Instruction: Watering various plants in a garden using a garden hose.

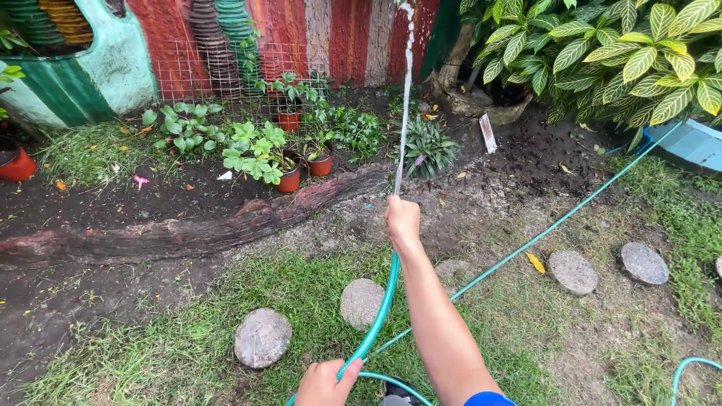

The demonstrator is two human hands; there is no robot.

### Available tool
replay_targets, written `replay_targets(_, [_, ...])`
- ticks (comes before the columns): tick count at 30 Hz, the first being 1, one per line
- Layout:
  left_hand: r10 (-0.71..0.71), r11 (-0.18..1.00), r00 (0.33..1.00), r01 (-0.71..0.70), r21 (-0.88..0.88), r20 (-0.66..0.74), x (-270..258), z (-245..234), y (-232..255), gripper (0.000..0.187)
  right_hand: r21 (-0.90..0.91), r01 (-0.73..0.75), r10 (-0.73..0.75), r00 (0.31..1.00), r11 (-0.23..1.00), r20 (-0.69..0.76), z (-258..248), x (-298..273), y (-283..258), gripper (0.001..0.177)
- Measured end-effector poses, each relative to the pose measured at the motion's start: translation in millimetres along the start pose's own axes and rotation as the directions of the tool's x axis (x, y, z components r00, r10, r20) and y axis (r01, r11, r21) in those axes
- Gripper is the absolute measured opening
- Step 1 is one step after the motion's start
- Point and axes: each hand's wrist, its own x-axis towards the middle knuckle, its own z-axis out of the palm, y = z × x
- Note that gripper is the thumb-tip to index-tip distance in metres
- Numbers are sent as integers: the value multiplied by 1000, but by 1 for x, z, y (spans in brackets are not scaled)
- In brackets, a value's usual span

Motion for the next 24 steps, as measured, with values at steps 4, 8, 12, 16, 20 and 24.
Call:
replay_targets(4, [16,999,1000,-17,-33,-26,2,3,-3,67,5,16,-17,998,1000,68,-4,-9,-10,45])
replay_targets(8, [23,999,999,-24,-31,-22,1,4,-3,65,33,29,-32,993,999,115,-8,-6,-9,51])
replay_targets(12, [33,999,999,-33,-21,-35,-3,-1,1,64,57,21,-28,992,998,120,-9,-9,-15,48])
replay_targets(16, [50,998,997,-52,-28,-54,-3,-1,0,62,89,-11,0,992,996,129,-8,-8,-16,47])
replay_targets(20, [12,999,1000,-13,-46,-18,-5,-5,2,63,98,-10,-3,992,995,128,-8,-8,-18,49])
replay_targets(24, [38,995,998,-43,-90,-57,-9,-7,3,61,131,9,-24,994,991,109,-6,-5,-13,49])
